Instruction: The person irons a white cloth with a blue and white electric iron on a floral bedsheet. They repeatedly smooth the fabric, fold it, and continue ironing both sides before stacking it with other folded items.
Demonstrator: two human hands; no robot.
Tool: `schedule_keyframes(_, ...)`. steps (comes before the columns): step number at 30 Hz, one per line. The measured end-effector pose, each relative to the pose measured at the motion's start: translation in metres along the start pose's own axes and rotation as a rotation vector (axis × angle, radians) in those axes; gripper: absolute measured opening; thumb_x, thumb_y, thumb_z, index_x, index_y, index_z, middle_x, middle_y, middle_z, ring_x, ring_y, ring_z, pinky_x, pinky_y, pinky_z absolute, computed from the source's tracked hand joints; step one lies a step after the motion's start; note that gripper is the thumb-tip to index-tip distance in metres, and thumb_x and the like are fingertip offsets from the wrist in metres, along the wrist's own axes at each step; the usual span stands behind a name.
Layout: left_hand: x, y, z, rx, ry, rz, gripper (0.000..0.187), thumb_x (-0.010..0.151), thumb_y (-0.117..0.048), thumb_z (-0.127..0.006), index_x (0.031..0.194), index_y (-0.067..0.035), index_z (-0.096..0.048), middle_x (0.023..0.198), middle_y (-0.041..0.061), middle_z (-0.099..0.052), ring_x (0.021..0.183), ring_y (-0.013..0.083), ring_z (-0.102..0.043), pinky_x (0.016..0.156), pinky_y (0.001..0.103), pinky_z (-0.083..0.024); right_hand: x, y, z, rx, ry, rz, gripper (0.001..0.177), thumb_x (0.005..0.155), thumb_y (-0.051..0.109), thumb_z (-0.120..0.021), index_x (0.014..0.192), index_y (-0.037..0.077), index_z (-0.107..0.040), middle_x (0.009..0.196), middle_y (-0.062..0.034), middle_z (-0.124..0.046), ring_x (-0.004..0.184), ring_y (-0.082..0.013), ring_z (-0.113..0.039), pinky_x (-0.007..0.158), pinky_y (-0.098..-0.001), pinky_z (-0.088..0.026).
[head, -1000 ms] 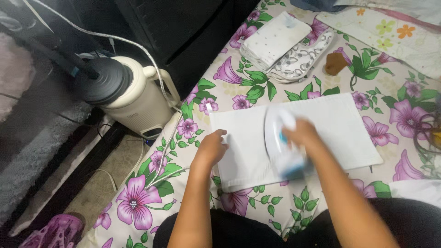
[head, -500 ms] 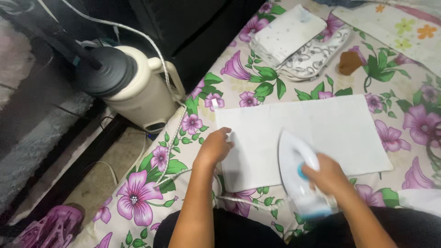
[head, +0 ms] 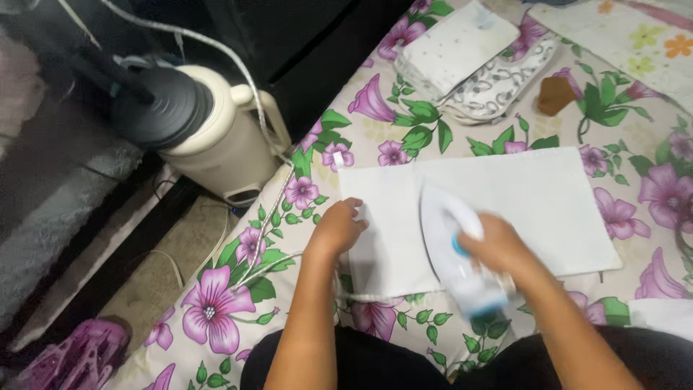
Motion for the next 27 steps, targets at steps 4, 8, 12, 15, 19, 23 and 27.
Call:
schedule_keyframes(4, 0.004, 0.0, 0.005, 0.063, -0.046, -0.024, 0.045, 0.075, -0.017, -0.067, 0.117, -0.006, -0.054, 0.111, 0.017, -0.06, 0.102, 0.0309, -0.058, 0.084, 0.037, -0.045, -0.024, 0.014, -0.003, -0.018, -0.035, -0.054, 0.028, 0.067, 0.019, -0.063, 0.092, 0.007, -0.063, 0.063, -0.0092, -0.065, 0.047, -0.022, -0.062, 0.049, -0.0371, -0.051)
schedule_keyframes(8, 0.006, 0.0, -0.001, 0.055, -0.024, -0.019, 0.046, 0.075, -0.018, -0.067, 0.118, -0.006, -0.054, 0.111, 0.017, -0.06, 0.099, 0.0299, -0.061, 0.084, 0.036, -0.047, 0.068, 0.038, 0.003, -0.114, -0.075, 0.099, 0.026, 0.067, 0.024, -0.064, 0.083, 0.005, -0.067, 0.063, -0.0111, -0.066, 0.056, -0.0214, -0.065, 0.055, -0.0352, -0.05)
schedule_keyframes(12, 0.007, -0.001, -0.002, 0.038, -0.019, -0.025, 0.045, 0.075, -0.017, -0.066, 0.117, -0.005, -0.056, 0.109, 0.016, -0.062, 0.098, 0.0297, -0.061, 0.083, 0.036, -0.048, 0.125, 0.05, 0.014, -0.051, -0.133, 0.078, 0.025, 0.068, 0.024, -0.067, 0.083, 0.004, -0.066, 0.07, -0.0121, -0.067, 0.06, -0.0216, -0.066, 0.058, -0.0348, -0.052)
schedule_keyframes(15, 0.002, -0.002, 0.002, 0.052, -0.019, -0.035, 0.045, 0.075, -0.018, -0.066, 0.117, -0.004, -0.055, 0.108, 0.016, -0.062, 0.099, 0.0295, -0.061, 0.084, 0.036, -0.047, 0.107, 0.04, 0.007, -0.153, -0.098, 0.099, 0.026, 0.07, 0.024, -0.068, 0.085, 0.003, -0.066, 0.068, -0.0127, -0.067, 0.059, -0.022, -0.066, 0.059, -0.0342, -0.052)
schedule_keyframes(19, -0.004, -0.003, 0.001, 0.024, -0.02, -0.011, 0.046, 0.076, -0.017, -0.065, 0.118, -0.004, -0.054, 0.112, 0.017, -0.061, 0.1, 0.0301, -0.06, 0.085, 0.036, -0.047, -0.025, -0.018, -0.007, -0.093, -0.018, -0.061, 0.03, 0.073, 0.021, -0.063, 0.099, 0.005, -0.062, 0.065, -0.0107, -0.066, 0.05, -0.0189, -0.063, 0.048, -0.0335, -0.051)
schedule_keyframes(23, -0.009, -0.006, 0.003, 0.088, -0.028, -0.025, 0.047, 0.076, -0.02, -0.066, 0.119, -0.005, -0.053, 0.112, 0.018, -0.062, 0.102, 0.0302, -0.059, 0.087, 0.036, -0.045, -0.101, -0.035, -0.01, -0.007, -0.064, -0.224, 0.038, 0.072, 0.02, -0.064, 0.106, 0.006, -0.057, 0.065, -0.0113, -0.066, 0.045, -0.0218, -0.063, 0.047, -0.0352, -0.052)
schedule_keyframes(27, -0.01, -0.006, 0.005, 0.016, -0.029, -0.008, 0.047, 0.076, -0.02, -0.065, 0.119, -0.004, -0.053, 0.112, 0.017, -0.061, 0.1, 0.0296, -0.061, 0.086, 0.036, -0.047, -0.049, -0.048, 0.005, -0.01, -0.121, -0.095, 0.031, 0.072, 0.023, -0.064, 0.097, 0.004, -0.063, 0.061, -0.0121, -0.065, 0.046, -0.0204, -0.061, 0.048, -0.0353, -0.049)
Point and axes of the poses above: each hand's wrist, its own x-axis towards the middle knuckle, its own z-axis out of the back of the hand, y = z × x, the point moved 6 cm from there along x, towards the middle knuckle
